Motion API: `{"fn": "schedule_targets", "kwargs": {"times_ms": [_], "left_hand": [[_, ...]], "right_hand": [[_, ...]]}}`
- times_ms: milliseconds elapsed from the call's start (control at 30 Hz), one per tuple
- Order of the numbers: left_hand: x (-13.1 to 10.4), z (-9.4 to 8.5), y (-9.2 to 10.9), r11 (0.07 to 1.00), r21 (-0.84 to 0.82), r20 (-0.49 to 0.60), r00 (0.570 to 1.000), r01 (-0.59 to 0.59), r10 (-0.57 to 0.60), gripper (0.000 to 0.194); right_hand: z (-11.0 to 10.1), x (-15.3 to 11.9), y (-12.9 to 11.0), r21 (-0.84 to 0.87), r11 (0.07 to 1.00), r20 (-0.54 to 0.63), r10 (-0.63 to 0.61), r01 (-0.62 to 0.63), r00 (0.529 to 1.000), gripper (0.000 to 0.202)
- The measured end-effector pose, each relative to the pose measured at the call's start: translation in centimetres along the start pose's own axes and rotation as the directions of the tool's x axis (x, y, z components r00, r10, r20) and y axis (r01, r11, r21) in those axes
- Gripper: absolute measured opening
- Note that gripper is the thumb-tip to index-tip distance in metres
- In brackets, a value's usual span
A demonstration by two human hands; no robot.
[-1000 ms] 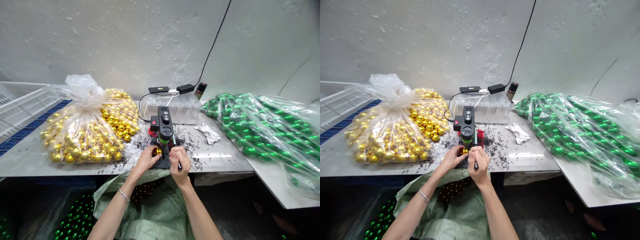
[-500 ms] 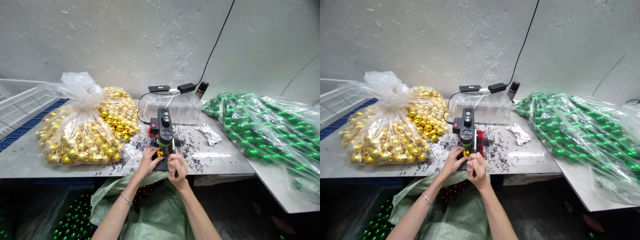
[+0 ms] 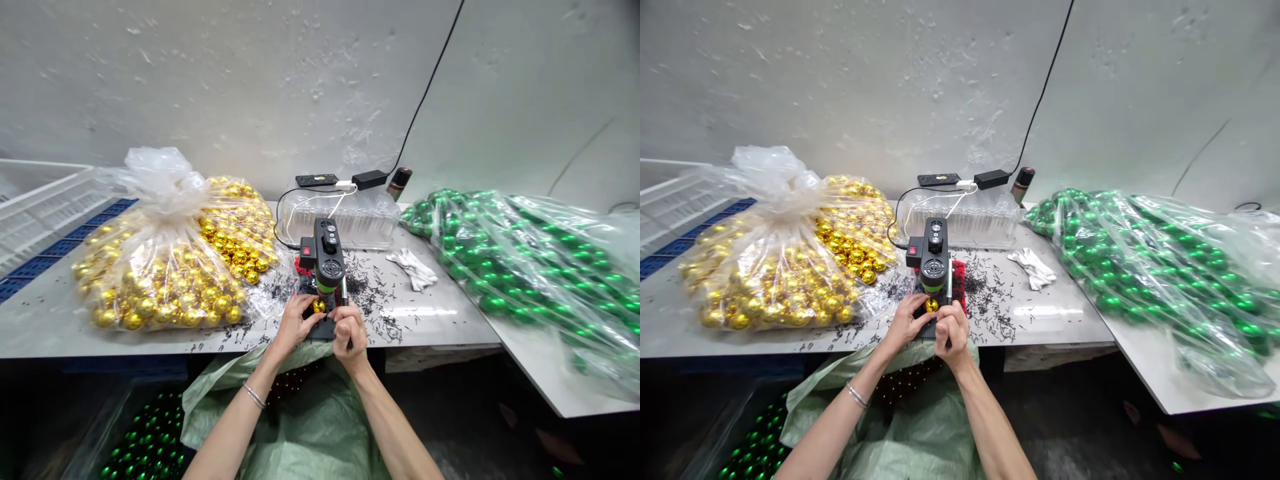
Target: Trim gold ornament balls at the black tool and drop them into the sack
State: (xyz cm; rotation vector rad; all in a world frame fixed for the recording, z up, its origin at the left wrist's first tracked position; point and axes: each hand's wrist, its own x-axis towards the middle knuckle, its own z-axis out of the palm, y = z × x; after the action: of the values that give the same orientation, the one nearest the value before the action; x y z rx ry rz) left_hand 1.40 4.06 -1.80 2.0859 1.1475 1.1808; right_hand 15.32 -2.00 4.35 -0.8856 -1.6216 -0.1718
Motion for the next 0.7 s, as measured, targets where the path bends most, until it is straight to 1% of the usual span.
{"fn": "schedule_targets", "kwargs": {"times_ms": [133,300,367,433,500,567,667,700], "left_hand": [[0.2,0.0,-0.2,1.0,-0.014,0.004,1.0,0.003,-0.003,0.031],[0.4,-0.2,0.1,1.0,-0.001,0.012,1.0,0.016,-0.016,0.029],[0.5,-0.2,0.3,1.0,0.008,0.007,1.0,0.015,-0.015,0.03],[0.8,-0.2,0.4,1.0,0.02,0.0,1.0,0.008,-0.008,0.03],[1.0,-0.2,0.6,1.0,0.027,-0.003,1.0,0.004,-0.004,0.03],[0.8,-0.4,1.0,1.0,0.023,0.004,1.0,0.006,-0.006,0.029],[-0.9,-1.4,1.7,1.0,0.025,0.023,1.0,-0.013,0.012,0.03],[-1.8,-2.0,2.0,0.999,0.036,0.036,0.999,-0.035,0.033,0.034]], "right_hand": [[0.1,0.0,0.3,0.021,1.0,0.001,-0.017,0.017,1.0,0.024],[0.6,-0.2,0.6,0.014,0.997,-0.028,-0.076,0.077,0.997,0.022],[0.6,0.2,0.4,0.012,0.995,-0.039,-0.097,0.097,0.995,0.023],[0.3,1.2,0.1,0.012,0.995,-0.053,-0.098,0.099,0.994,0.024],[-0.2,2.9,-0.6,0.012,0.997,-0.062,-0.075,0.076,0.995,0.025],[-0.8,4.8,-1.4,0.007,1.0,-0.068,-0.018,0.018,0.998,0.026],[-1.5,7.2,-2.7,0.007,0.989,-0.062,0.146,-0.146,0.987,0.033],[-1.6,7.5,-3.0,0.008,0.985,-0.051,0.174,-0.174,0.983,0.034]]}}
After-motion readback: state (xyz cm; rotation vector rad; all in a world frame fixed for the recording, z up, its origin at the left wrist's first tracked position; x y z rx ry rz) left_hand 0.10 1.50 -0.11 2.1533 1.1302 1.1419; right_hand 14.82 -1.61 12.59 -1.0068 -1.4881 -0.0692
